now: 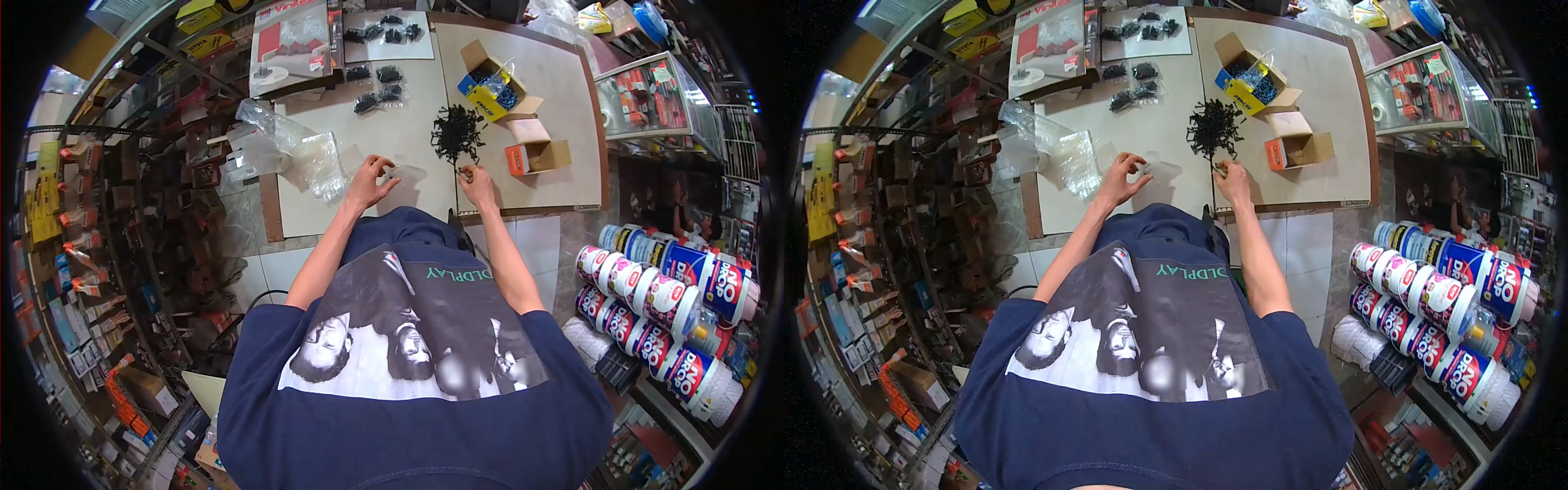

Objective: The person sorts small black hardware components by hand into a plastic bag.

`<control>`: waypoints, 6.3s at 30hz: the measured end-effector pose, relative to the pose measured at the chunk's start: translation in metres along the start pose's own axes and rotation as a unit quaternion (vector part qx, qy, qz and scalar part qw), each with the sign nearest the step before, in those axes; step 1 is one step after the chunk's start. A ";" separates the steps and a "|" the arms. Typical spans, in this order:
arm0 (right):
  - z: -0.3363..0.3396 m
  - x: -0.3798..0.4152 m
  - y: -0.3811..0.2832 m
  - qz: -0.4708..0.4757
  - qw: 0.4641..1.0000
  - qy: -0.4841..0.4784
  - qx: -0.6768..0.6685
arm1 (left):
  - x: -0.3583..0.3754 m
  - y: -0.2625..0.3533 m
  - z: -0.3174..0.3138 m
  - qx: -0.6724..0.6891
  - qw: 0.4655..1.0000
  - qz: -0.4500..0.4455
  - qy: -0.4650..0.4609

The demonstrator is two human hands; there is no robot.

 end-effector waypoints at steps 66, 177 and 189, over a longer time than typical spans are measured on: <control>0.009 -0.017 -0.041 -0.237 0.675 -0.025 -0.698 | -0.031 -0.043 -0.016 -0.057 0.995 -0.012 -0.080; -0.050 -0.047 -0.099 0.049 0.970 -0.097 -0.219 | -0.015 -0.045 0.018 0.025 0.993 0.096 0.070; -0.034 -0.038 -0.146 -0.014 0.982 -0.051 -0.179 | -0.022 -0.034 0.008 0.034 0.998 0.045 -0.024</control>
Point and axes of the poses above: each hand's wrist, its own x-axis away from the middle knuckle, its own z-axis out of the back of the hand, y = z × x, the point moved 1 cm from there along -x, towards the middle knuckle, and after that the axes turned 5 degrees about z, right-handed, at the moved point
